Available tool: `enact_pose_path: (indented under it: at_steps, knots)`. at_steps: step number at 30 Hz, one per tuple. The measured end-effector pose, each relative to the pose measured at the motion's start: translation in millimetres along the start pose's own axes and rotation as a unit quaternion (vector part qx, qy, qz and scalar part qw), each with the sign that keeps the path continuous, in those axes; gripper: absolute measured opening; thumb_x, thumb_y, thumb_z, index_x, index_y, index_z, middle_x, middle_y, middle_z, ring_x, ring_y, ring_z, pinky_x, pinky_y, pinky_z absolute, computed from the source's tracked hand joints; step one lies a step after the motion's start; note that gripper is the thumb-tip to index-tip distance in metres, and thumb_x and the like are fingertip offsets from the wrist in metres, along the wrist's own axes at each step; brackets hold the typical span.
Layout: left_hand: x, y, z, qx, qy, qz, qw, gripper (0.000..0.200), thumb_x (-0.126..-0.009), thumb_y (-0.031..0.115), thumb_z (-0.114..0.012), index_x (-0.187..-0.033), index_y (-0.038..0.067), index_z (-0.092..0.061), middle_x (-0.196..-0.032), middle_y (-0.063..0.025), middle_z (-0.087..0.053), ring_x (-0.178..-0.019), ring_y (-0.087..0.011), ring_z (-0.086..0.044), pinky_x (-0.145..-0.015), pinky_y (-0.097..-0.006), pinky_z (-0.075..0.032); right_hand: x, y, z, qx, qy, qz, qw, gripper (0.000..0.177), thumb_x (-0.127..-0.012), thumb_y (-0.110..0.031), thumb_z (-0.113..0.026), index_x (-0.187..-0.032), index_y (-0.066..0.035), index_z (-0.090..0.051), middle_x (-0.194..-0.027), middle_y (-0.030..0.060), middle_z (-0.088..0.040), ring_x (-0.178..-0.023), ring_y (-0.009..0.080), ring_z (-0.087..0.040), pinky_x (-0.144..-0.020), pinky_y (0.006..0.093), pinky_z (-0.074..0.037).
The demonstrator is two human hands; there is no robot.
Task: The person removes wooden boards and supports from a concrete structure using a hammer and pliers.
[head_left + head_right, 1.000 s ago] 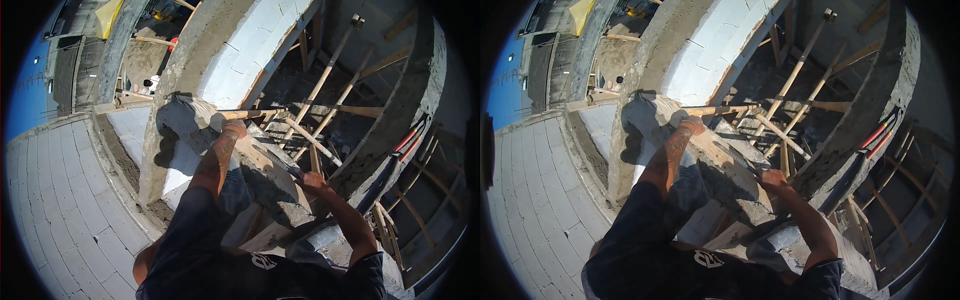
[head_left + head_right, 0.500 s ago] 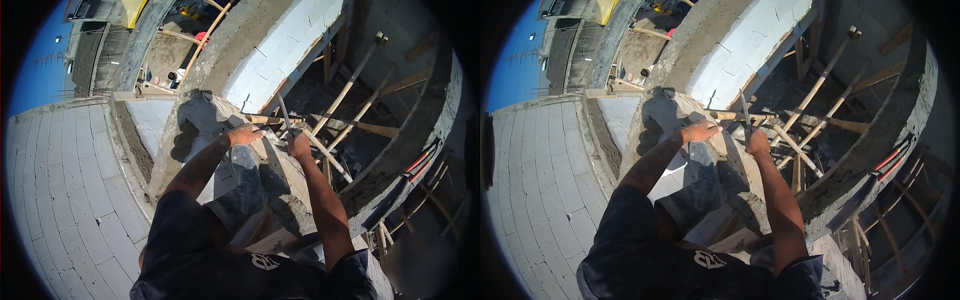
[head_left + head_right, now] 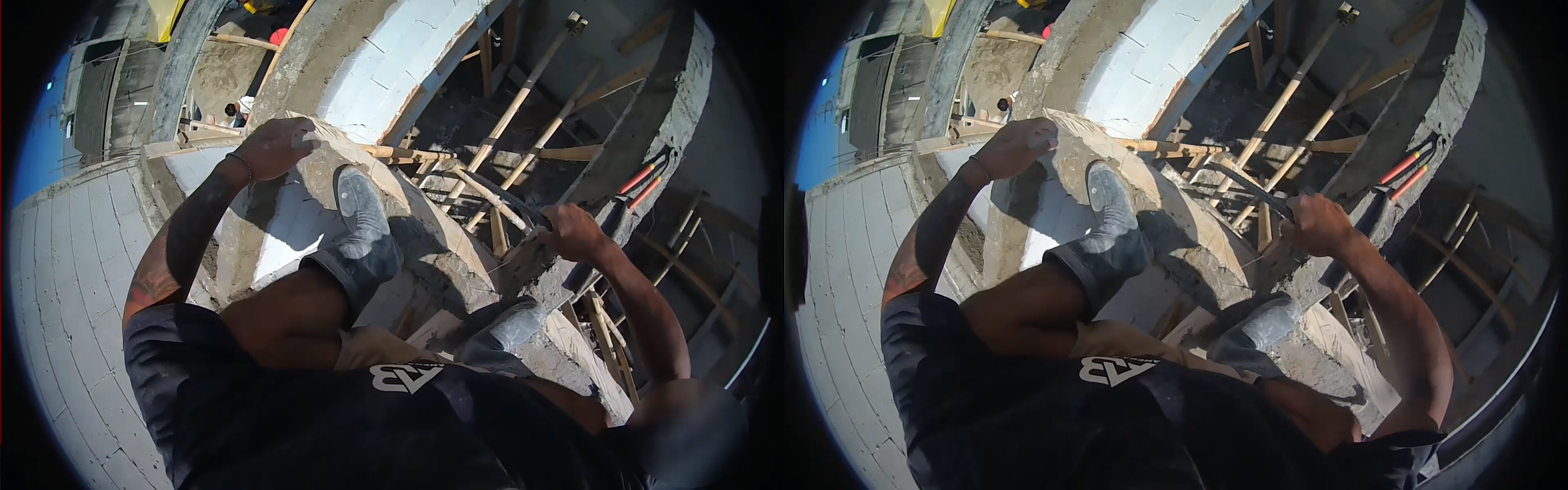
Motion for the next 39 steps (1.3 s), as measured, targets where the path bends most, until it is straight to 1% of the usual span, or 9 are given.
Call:
enact_pose_path:
  at_steps: [4, 6, 10, 14, 22, 25, 32, 37, 39]
  knots:
    - [-36.8, 98.6, -58.5, -0.029, 0.007, -0.151, 0.988, 0.039, -0.083, 0.034, -0.052, -0.110, 0.006, -0.050, -0.101, -0.0172, -0.057, -0.098, -0.0313, -0.053, -0.087, -0.0371, -0.040, 72.9, -13.1, 16.9, 0.011, -0.044, -0.010, 0.999, 0.024, -0.069, -0.018, -0.057, -0.080, 0.003, -0.056, -0.062, 0.0209, -0.055, -0.063, 0.0367, -0.057, -0.060, 0.0428, -0.045]
    - [-49.1, 160.9, -84.5, -0.001, -0.135, -0.143, 0.981, 0.036, -0.083, 0.030, -0.052, -0.111, 0.007, -0.050, -0.106, -0.0176, -0.055, -0.102, -0.0309, -0.051, -0.088, -0.0379, -0.039, 102.8, -3.7, 5.0, -0.015, -0.009, -0.004, 1.000, 0.022, -0.069, -0.016, -0.057, -0.078, 0.003, -0.055, -0.060, 0.0213, -0.053, -0.061, 0.0373, -0.056, -0.057, 0.0431, -0.044]
    - [-62.0, 199.0, -199.4, 0.033, -0.073, -0.178, 0.981, 0.039, -0.082, 0.026, -0.052, -0.117, 0.009, -0.048, -0.122, -0.0139, -0.047, -0.115, -0.0285, -0.043, -0.096, -0.0407, -0.034, 146.2, 10.6, -21.1, -0.090, -0.029, -0.090, 0.991, 0.021, -0.071, -0.016, -0.057, -0.076, 0.004, -0.053, -0.055, 0.0207, -0.049, -0.052, 0.0356, -0.050, -0.051, 0.0412, -0.040]
    - [-20.8, 212.4, -274.3, -0.013, -0.218, -0.169, 0.961, 0.046, -0.079, 0.031, -0.053, -0.120, 0.009, -0.048, -0.125, -0.0124, -0.044, -0.119, -0.0288, -0.037, -0.103, -0.0426, -0.023, 177.0, 15.1, -45.5, -0.152, 0.061, -0.066, 0.984, 0.021, -0.073, -0.016, -0.058, -0.078, 0.004, -0.053, -0.059, 0.0195, -0.052, -0.055, 0.0343, -0.053, -0.052, 0.0416, -0.038]
    - [6.0, 218.2, -281.6, -0.006, -0.105, -0.154, 0.982, 0.043, -0.071, 0.025, -0.061, -0.110, 0.008, -0.053, -0.116, -0.0073, -0.049, -0.113, -0.0232, -0.041, -0.101, -0.0415, -0.023, 175.1, 15.4, -74.8, -0.241, -0.004, -0.036, 0.970, 0.024, -0.075, -0.013, -0.058, -0.092, 0.004, -0.056, -0.047, 0.0107, -0.047, -0.045, 0.0246, -0.045, -0.046, 0.0349, -0.036]
    - [16.6, 221.9, -283.7, 0.001, 0.077, -0.194, 0.978, 0.043, -0.064, 0.019, -0.061, -0.105, 0.007, -0.054, -0.108, -0.0084, -0.051, -0.111, -0.0249, -0.042, -0.102, -0.0438, -0.023, 167.1, 11.6, -71.9, -0.224, 0.018, -0.013, 0.974, 0.023, -0.076, -0.014, -0.057, -0.090, 0.005, -0.055, -0.048, 0.0142, -0.046, -0.045, 0.0268, -0.045, -0.046, 0.0352, -0.036]
    - [23.2, 211.4, -260.1, 0.122, 0.180, -0.136, 0.966, 0.047, -0.066, 0.008, -0.058, -0.112, 0.005, -0.051, -0.119, -0.0119, -0.046, -0.115, -0.0285, -0.040, -0.100, -0.0441, -0.027, 145.6, 6.1, -63.7, -0.172, 0.011, 0.029, 0.985, 0.028, -0.077, -0.015, -0.056, -0.094, 0.007, -0.054, -0.045, 0.0150, -0.043, -0.042, 0.0226, -0.047, -0.045, 0.0354, -0.037]
    - [18.9, 181.9, -197.9, 0.293, 0.230, 0.061, 0.926, 0.041, -0.071, 0.002, -0.053, -0.112, 0.005, -0.050, -0.108, -0.0170, -0.054, -0.100, -0.0368, -0.050, -0.087, -0.0404, -0.040, 130.7, -10.3, -42.6, -0.247, -0.075, 0.016, 0.966, 0.034, -0.076, -0.019, -0.054, -0.094, 0.010, -0.054, -0.043, 0.0090, -0.046, -0.041, 0.0151, -0.050, -0.045, 0.0308, -0.038]
    - [28.1, 224.3, -171.0, 0.309, 0.231, -0.088, 0.919, 0.044, -0.071, 0.006, -0.056, -0.114, 0.005, -0.048, -0.111, -0.0164, -0.053, -0.105, -0.0344, -0.048, -0.090, -0.0408, -0.039, 123.1, -18.3, -42.0, -0.259, -0.120, 0.007, 0.958, 0.030, -0.075, -0.019, -0.056, -0.089, 0.007, -0.056, -0.045, 0.0083, -0.047, -0.043, 0.0140, -0.048, -0.045, 0.0313, -0.037]
Point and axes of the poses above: each hand's wrist, its own x-axis away from the middle knuckle, its own z-axis out of the back of the hand, y = z × x, the point moved 5 cm from there along -x, towards the middle knuckle
